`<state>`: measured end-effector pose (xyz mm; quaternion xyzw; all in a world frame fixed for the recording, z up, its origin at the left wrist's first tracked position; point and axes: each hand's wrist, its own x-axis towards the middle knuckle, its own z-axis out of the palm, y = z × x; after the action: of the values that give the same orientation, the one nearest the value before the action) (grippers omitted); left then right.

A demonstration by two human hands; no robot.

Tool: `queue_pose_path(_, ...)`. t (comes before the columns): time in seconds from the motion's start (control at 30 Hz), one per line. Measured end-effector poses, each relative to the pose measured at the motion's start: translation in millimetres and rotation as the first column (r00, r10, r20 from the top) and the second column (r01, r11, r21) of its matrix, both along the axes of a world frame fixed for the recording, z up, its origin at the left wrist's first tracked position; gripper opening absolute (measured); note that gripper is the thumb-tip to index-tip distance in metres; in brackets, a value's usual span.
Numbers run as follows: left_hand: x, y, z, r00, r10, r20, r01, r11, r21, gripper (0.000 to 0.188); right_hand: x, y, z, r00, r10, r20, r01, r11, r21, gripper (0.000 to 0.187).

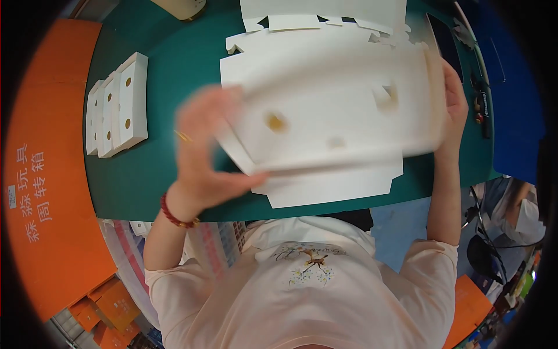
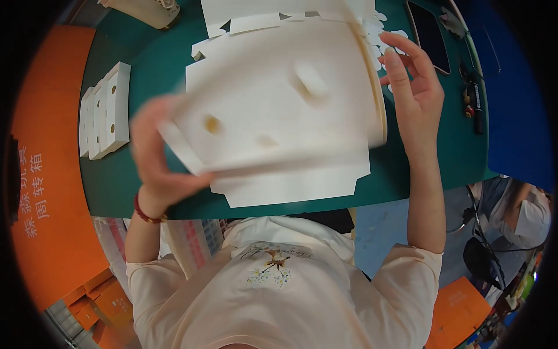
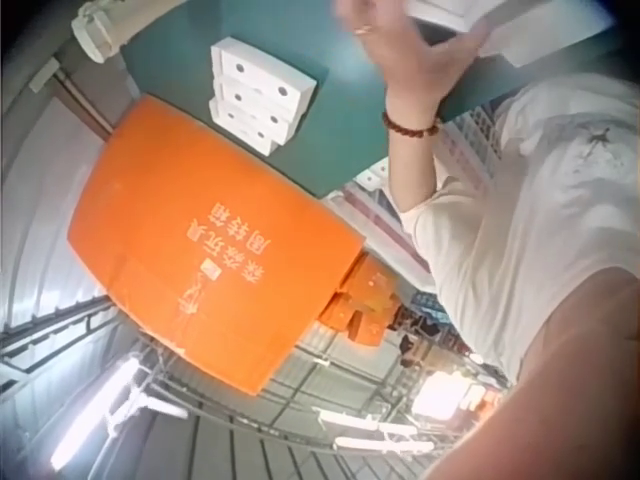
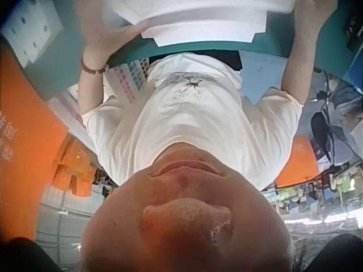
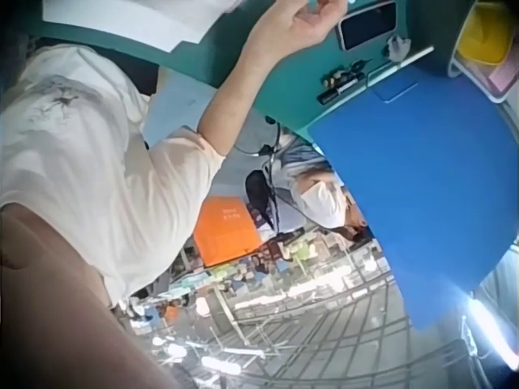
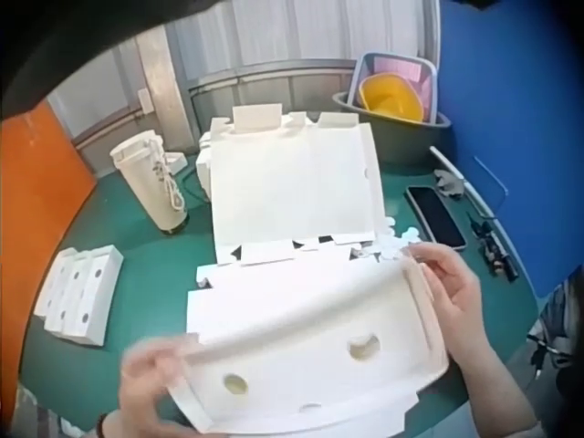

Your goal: Fold and assemble white cardboard box components from flat cutouts.

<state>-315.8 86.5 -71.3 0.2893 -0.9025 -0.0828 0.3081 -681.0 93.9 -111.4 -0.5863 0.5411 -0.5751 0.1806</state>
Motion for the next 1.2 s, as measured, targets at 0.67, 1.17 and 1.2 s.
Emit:
queue_pose_path(0.67,-32.9,12.1,0.8,0.991,0.091,-0.101,-0.091,0.996,0.004,0.091,35.3,7.4,22.7,0.919,0.114,0.377,-0.213,0.949,0.233,0.056)
queue_pose_path(1.17,-21.1,2.3,-14.5,0.968,-0.12,-0.222,0.093,0.987,-0.128,0.086,32.5,22.0,25.7,0.973,0.197,0.119,-0.209,0.973,0.102,0.053)
queue_pose_path(1.2,-22.4,2.2,-15.3,0.966,-0.128,-0.226,0.101,0.987,-0.126,0.086,31.4,23.0,26.3,0.975,0.189,0.116,-0.201,0.974,0.105,0.053)
